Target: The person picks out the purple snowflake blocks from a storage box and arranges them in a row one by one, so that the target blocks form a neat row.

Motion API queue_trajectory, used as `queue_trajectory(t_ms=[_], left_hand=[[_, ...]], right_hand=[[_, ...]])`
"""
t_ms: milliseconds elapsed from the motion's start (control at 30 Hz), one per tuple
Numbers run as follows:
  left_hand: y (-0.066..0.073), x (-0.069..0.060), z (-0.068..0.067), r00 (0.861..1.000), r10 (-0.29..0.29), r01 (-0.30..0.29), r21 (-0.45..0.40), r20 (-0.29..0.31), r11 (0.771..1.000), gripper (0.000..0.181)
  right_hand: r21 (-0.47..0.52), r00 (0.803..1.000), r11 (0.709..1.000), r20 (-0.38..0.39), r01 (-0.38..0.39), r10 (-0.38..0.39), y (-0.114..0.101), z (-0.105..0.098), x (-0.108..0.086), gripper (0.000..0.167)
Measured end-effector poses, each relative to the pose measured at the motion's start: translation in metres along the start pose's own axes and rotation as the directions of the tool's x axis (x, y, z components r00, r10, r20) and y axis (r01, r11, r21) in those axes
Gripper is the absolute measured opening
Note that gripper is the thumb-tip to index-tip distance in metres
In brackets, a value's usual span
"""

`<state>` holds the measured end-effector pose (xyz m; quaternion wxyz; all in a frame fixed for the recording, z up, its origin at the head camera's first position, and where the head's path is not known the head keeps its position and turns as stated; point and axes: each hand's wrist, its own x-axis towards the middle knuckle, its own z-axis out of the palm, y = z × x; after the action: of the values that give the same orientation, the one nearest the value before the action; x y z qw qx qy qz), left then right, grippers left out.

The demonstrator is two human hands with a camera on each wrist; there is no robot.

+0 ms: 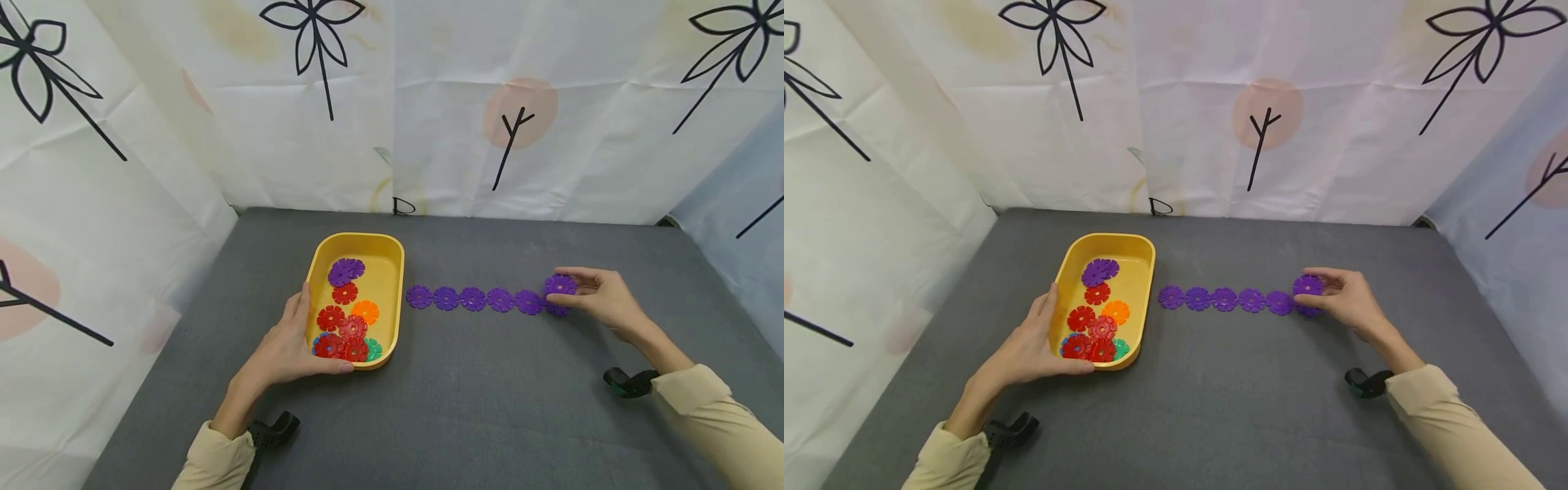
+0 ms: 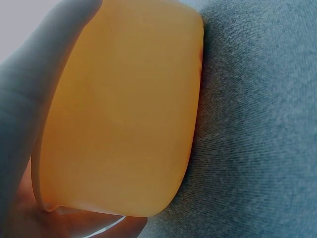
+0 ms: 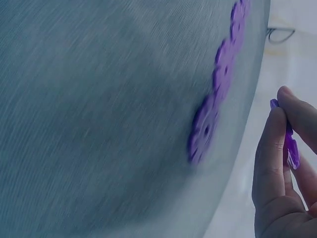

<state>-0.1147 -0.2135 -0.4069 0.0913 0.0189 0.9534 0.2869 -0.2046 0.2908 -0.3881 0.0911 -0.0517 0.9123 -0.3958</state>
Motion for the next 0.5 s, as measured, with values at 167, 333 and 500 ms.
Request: queue_trajectory(t_ms=[167, 333, 500], left_hand=[[0.0, 0.0, 0.0, 1.0, -0.002, 0.002, 0.008, 0.001, 1.0, 0.147], [-0.001, 0.0, 0.001, 1.0, -0.001, 0.001, 0.008, -0.005, 1.0, 0.146], [-0.001, 0.0, 0.001, 1.0, -0.002, 0.002, 0.001, -0.007, 1.0, 0.145]], right_hand=[[-0.039, 0.999, 0.998, -0.012, -0.041, 0.041, 0.016, -0.011, -0.004, 0.069], [-0.073, 0.997, 0.994, -0.019, -0.082, 0.081, 0.032, -0.017, -0.004, 0.07], [-0.09, 0.994, 0.989, -0.004, -0.114, 0.114, 0.042, -0.02, -0.004, 0.071]])
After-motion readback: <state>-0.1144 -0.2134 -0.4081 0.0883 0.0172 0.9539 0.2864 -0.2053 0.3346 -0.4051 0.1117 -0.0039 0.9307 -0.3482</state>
